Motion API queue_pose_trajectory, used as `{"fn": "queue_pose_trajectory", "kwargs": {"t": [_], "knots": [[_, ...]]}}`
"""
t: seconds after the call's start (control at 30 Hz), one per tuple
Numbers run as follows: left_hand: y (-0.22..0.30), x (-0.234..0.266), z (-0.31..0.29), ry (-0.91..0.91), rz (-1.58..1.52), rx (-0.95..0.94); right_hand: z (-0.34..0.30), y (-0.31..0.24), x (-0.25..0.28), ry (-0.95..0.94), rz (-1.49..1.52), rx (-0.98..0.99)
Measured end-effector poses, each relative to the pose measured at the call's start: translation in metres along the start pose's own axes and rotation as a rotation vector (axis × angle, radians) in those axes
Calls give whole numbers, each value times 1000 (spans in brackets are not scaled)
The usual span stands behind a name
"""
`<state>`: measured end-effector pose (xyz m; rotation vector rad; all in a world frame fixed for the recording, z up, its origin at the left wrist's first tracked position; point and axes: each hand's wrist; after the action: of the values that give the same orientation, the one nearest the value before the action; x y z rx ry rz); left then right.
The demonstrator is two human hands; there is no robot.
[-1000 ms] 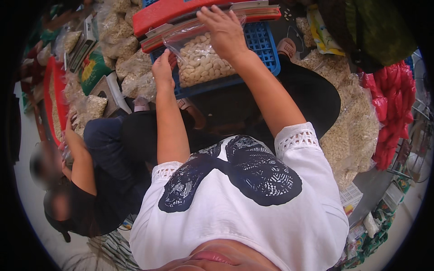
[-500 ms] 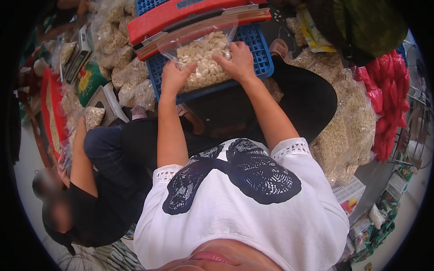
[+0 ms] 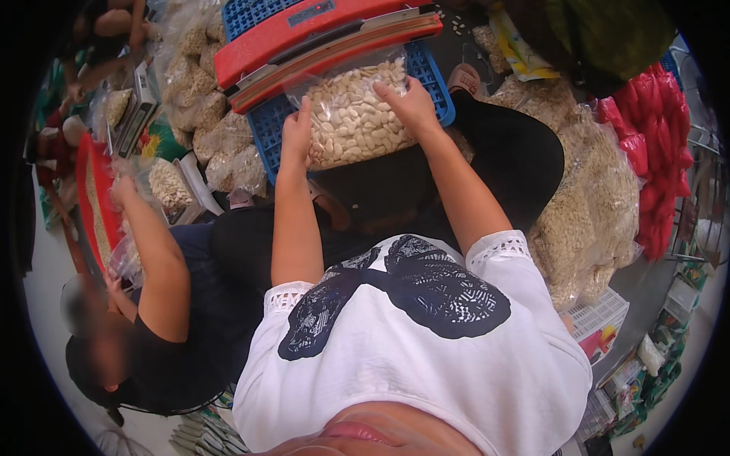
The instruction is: The person uses a heat sealer to seal plastic bags filled with cashew nuts. They pick up bags from a blue crate, align the opening in the heat sealer, press down the arm to seal the bag, and then stack the finished bags on a large pile.
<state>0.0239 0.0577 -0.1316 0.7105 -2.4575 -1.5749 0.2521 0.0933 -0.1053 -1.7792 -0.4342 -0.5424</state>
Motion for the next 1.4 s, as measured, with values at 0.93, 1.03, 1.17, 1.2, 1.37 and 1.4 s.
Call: {"fn": "queue_pose_trajectory", "kwargs": {"t": [0.93,1.03,1.17,1.2,1.37,1.4], "knots": [[-20,-281,-273,-1384,541,403,-232,302,378,709,-630,-896],[21,-233,-253,-1473,394,478,-213,322,327,511,-843,-923],[96,-122,-184,-1265,162,304,-170,288,297,386,-869,-1017],[111,-83,-172,-1111,129,169,-166,292,289,438,-1012,-1012],[171,60,-88,-236,198,-178,-158,288,291,798,-1458,-538],[168,100,-71,-81,201,-178,-144,274,291,850,-1406,-427]]}}
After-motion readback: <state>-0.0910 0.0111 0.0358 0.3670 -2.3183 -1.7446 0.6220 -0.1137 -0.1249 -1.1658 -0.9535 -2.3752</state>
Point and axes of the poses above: each hand's wrist, its own z-axis towards the middle knuckle, its own x-axis out of the back of the hand, y = z × x, and after that the axes turned 13 degrees about -z, right-handed
